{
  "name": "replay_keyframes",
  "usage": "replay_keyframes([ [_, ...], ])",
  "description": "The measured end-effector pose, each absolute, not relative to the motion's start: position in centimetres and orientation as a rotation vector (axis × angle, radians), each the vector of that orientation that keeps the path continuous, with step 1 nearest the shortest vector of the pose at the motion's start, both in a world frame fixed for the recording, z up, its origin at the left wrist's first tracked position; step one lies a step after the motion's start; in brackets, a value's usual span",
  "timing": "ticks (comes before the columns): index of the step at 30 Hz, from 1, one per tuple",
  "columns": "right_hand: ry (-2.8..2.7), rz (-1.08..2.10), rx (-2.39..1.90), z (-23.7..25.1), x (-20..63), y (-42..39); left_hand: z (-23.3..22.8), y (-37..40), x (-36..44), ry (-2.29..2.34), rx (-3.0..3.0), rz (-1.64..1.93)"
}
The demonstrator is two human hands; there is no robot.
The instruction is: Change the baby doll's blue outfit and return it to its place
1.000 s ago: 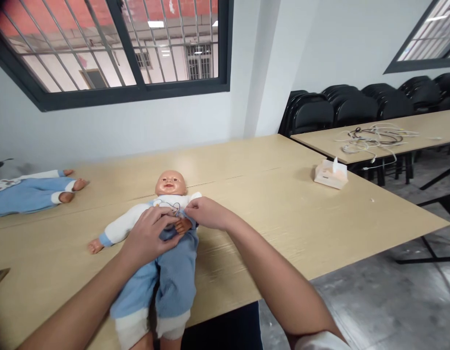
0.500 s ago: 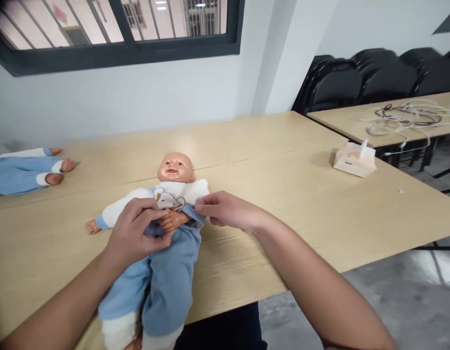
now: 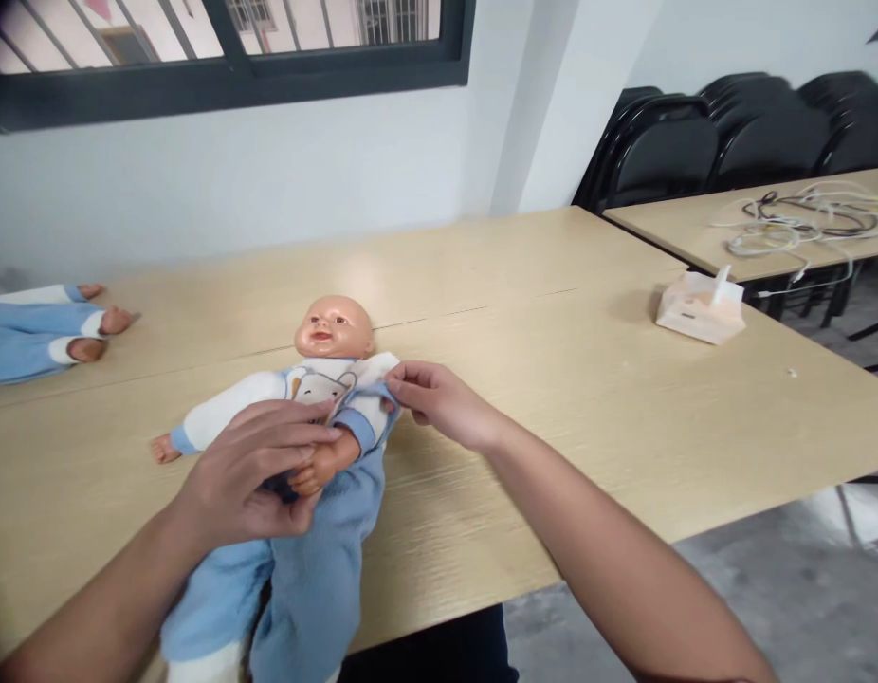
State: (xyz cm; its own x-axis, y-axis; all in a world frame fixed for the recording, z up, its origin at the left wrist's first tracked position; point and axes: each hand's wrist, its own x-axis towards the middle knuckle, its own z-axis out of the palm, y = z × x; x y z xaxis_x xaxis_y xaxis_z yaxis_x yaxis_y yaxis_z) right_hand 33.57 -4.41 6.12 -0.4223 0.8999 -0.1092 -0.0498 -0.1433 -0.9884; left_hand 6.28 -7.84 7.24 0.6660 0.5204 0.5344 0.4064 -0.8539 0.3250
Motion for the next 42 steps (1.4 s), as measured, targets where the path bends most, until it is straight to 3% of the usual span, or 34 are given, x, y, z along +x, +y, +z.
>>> replay_keyframes([
  [4, -1.314, 1.694, -1.008, 6.4, 33.4, -3.2, 8.1, -7.9, 6.5, 0.626, 2.576, 0.994],
  [10, -1.323, 1.708, -0.978, 6.7, 32.7, -2.7, 9.4, -7.9, 7.2, 0.789, 2.433, 0.791],
  [23, -1.397, 1.859, -0.956, 7.7, 31.8, 1.9, 10.3, -7.6, 4.2, 0.581, 2.307, 1.013],
  [35, -1.244, 1.838, -0.979, 2.8, 31.3, 3.0, 11.2, -3.5, 1.0, 0.511, 1.861, 1.353],
  [42, -1.692, 1.892, -1.010, 5.1, 31.6, 0.2, 11.5, -2.0, 0.5, 0.564, 1.744, 1.500],
])
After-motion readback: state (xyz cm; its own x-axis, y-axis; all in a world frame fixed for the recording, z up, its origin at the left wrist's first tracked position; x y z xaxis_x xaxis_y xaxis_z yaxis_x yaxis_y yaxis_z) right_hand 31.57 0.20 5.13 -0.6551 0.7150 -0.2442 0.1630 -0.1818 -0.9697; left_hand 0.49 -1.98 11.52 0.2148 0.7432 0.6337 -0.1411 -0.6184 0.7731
